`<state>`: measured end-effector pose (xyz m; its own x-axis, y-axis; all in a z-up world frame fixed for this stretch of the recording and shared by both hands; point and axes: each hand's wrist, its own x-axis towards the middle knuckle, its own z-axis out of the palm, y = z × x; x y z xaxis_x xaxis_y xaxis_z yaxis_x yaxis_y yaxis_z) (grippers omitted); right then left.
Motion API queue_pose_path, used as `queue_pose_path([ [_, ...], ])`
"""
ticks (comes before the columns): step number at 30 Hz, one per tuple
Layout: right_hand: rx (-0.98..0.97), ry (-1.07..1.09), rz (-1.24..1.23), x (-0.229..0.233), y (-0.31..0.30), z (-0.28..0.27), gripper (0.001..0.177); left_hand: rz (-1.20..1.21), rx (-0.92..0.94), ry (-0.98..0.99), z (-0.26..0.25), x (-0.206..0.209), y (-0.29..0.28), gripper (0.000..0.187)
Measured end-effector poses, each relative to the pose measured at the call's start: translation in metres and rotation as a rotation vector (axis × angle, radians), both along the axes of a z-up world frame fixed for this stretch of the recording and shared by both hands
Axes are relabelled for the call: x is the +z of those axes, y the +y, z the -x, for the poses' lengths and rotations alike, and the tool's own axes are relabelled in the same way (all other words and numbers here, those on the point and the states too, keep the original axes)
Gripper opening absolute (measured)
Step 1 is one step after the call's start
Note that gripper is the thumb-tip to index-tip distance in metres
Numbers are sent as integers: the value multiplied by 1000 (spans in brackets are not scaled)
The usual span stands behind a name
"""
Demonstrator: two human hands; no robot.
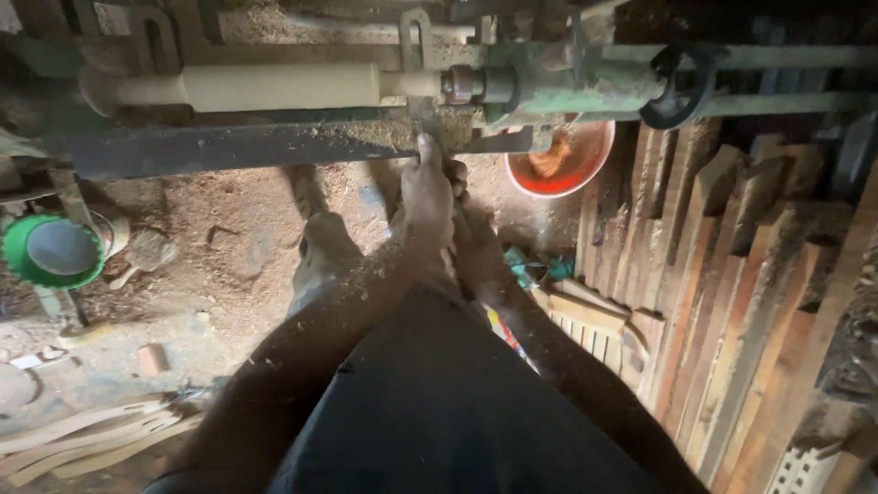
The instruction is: Using a lathe and chisels to shape a piece of wood into a handle or spindle.
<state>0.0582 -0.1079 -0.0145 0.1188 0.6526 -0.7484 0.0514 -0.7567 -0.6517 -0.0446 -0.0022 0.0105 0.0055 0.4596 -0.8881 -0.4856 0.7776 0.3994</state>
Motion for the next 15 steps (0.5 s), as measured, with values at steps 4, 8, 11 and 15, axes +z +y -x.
queue_pose_path([
  [4,816,-598,-577,-40,-19,8,65,-39,-94,14,12,-14,-3,63],
  [8,149,-238,-635,-16,-16,59,39,-85,-203,-6,32,-11,0,67],
  [11,-200,269,-115,13,-1,84,29,-20,-236,-85,42,-4,8,62],
  [15,-495,200,-18,32,6,117,40,-50,-297,-153,45,-29,6,59],
])
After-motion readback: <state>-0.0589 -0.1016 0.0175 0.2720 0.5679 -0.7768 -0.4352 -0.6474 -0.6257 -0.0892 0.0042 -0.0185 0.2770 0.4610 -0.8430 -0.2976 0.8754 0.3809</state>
